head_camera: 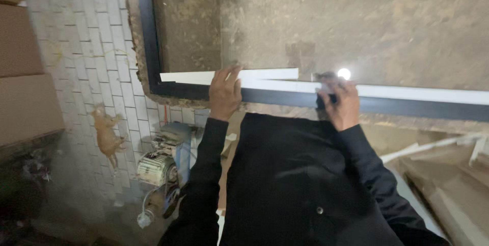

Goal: The person fits thin white strips along the inner edges of a dark rectangular frame lying over glass on a workbench, pressing them into place by hand. They use a utility knife to trim a strip to length and a tape dispenser at the bench, then continue aligning and pressing strips around the frame corners.

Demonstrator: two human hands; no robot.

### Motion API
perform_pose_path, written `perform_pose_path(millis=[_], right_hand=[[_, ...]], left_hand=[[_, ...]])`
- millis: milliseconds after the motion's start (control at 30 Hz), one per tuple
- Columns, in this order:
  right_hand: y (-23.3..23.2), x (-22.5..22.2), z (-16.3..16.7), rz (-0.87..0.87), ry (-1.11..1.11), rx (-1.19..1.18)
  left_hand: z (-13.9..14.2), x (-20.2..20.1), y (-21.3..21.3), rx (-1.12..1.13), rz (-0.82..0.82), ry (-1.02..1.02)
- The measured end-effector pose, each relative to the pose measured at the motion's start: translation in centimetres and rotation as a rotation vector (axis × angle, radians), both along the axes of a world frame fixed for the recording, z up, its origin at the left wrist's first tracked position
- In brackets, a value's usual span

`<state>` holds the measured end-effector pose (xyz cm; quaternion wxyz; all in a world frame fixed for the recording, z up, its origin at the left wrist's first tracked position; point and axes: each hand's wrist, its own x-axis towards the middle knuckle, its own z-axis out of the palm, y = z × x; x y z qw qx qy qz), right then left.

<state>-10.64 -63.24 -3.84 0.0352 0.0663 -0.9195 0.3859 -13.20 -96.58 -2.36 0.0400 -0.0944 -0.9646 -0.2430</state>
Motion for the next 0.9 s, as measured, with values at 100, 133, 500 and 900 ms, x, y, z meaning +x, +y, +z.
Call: perform_pose_path(millis=[100,133,500,900], right_hand=[[-1.1,0.8,0.2,-0.062,0.028,0.042],[-1.5,1.0,0.3,-0.058,0.032,0.057],[-3.9,2.4,-0.8,-0.049,0.018,0.254],[-5.4,2.4,-1.0,-0.047,-0.022,0.268]], left_hand=[[0.3,-0.7,-0.2,0.012,-0.099,-0.030],[0.3,-0.8,-0.1,0.030,-0.114,-0.019],[-2.1,-1.0,-0.8,0.142,-0.196,0.020],[-3.4,-1.6,-2.5,0.141,-0.136,-0.005]])
